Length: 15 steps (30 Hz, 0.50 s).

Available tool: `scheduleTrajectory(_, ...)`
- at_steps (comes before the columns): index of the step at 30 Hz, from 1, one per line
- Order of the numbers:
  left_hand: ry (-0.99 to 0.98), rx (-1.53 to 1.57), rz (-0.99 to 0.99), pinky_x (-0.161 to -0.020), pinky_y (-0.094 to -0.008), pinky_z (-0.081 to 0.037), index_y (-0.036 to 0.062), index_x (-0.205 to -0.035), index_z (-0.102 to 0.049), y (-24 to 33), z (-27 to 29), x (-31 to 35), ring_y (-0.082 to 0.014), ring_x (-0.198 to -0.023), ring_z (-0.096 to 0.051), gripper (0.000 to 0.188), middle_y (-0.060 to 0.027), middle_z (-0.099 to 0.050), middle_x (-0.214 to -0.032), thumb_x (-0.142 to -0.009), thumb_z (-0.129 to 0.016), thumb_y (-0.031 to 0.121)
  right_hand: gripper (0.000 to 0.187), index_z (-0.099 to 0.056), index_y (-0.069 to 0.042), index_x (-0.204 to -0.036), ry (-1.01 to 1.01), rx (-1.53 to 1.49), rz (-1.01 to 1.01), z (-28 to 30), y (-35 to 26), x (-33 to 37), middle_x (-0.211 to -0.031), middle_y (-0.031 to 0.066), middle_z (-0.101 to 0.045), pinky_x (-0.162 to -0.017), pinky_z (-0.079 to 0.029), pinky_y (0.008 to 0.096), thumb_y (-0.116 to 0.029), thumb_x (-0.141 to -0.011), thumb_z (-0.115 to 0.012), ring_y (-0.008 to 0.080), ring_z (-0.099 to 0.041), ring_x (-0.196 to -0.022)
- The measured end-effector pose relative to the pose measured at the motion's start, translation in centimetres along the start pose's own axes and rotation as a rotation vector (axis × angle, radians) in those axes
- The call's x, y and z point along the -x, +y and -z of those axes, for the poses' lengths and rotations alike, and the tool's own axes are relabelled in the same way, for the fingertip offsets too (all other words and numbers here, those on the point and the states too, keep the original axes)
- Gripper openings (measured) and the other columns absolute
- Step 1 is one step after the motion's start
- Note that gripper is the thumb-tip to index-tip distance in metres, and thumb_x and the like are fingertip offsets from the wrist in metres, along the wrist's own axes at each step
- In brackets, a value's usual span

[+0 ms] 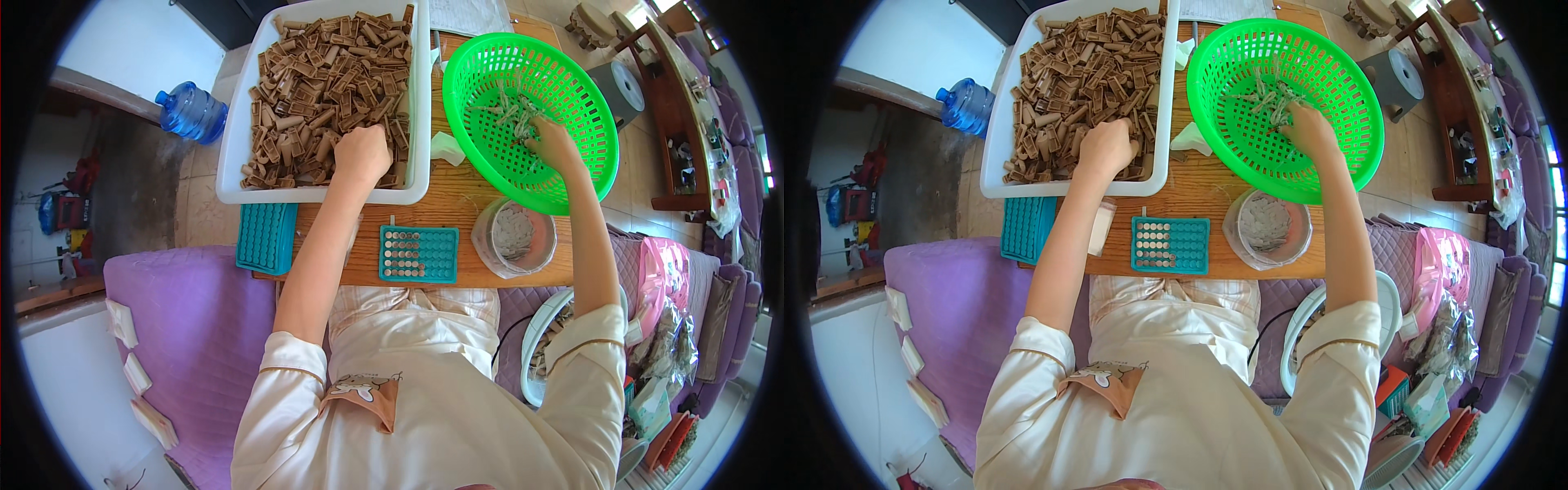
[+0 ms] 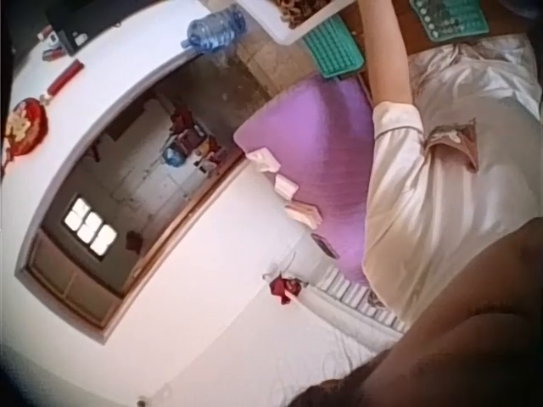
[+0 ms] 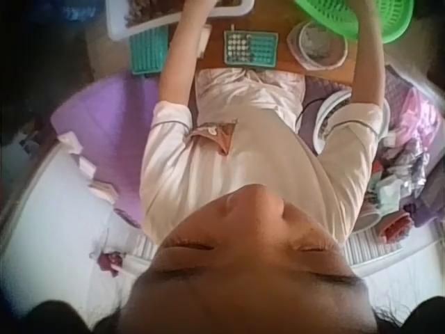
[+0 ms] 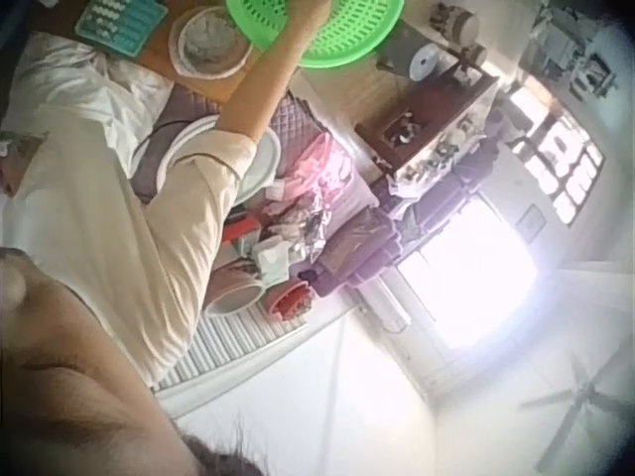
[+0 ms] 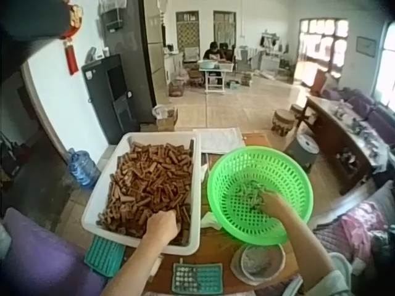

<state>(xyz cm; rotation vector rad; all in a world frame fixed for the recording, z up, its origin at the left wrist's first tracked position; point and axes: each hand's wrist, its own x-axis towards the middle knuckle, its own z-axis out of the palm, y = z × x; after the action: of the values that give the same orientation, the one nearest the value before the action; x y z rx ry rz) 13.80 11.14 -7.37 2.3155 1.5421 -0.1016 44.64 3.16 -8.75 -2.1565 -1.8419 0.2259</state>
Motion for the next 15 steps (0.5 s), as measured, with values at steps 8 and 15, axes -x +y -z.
scheduleTrajectory(8, 0.051, 0.134, 0.048, -0.071, -0.043, -0.046, -0.0014, -0.088, -0.051, -0.6, -0.4, 0.1, -0.0363, -0.08, -0.057, 0.02, -0.022, -0.059, -0.084, -0.073, -0.052, 0.011, 0.022, -0.057, -0.009, -0.094, -0.073, 0.039, 0.094, 0.1, 0.7, -2.1, -0.082, 0.0138, -0.061, -0.065, -0.047, 0.038, -0.006, -0.074, -0.047, 0.0286, -0.059, -0.076)
scheduleTrajectory(15, 0.55, 0.434, -0.143, -0.069, -0.0404, -0.045, -0.0005, -0.094, -0.044, 0.0, -0.3, 0.6, -0.0354, -0.077, -0.054, 0.017, -0.0199, -0.053, -0.091, -0.079, -0.045, 0.008, 0.016, -0.056, -0.001, -0.092, 0.183, -0.577, -0.15, 4.5, -2.4, 0.1, -0.075, 0.0054, -0.063, -0.062, -0.042, 0.021, -0.009, -0.08, -0.049, 0.0085, -0.058, -0.07)
